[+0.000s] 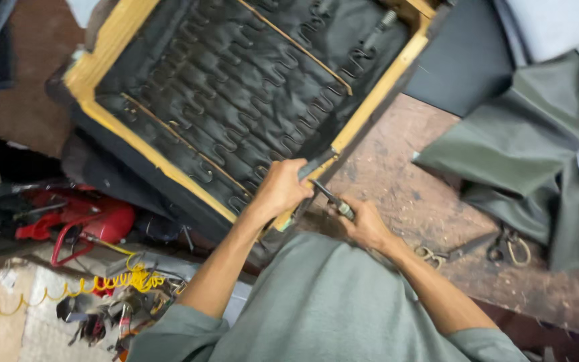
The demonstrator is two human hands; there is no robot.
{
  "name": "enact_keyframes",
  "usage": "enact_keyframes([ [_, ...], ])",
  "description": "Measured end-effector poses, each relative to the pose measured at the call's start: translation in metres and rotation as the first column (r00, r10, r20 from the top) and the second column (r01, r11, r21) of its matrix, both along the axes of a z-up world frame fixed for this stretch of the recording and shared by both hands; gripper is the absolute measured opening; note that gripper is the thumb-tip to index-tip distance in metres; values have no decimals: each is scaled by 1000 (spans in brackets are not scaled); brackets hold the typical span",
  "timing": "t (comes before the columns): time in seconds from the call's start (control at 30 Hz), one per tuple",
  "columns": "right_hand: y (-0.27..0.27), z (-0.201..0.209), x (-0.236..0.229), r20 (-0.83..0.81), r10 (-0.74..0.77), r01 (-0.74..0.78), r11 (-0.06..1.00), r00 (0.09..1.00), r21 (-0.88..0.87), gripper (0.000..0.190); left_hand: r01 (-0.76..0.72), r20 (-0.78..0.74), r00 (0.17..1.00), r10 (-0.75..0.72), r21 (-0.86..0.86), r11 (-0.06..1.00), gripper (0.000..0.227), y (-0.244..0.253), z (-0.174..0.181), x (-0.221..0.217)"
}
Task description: The person uses a hammer and a pointed tool to secure a black fabric cover over a wooden frame with springs. They repeatedly tap the fabric along the edges and corners, adjusting the material to fit the frame.
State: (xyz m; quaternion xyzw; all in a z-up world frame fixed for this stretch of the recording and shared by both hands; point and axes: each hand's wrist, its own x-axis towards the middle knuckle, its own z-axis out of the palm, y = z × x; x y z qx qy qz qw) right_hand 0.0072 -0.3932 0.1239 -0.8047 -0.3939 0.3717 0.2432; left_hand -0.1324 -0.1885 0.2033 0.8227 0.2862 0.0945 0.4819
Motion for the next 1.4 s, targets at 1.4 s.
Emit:
enact_keyframes([
  [1.4,5,-7,9,221,-201,117,932,954,342,47,-263,39,964,263,-19,965,25,-11,1,48],
])
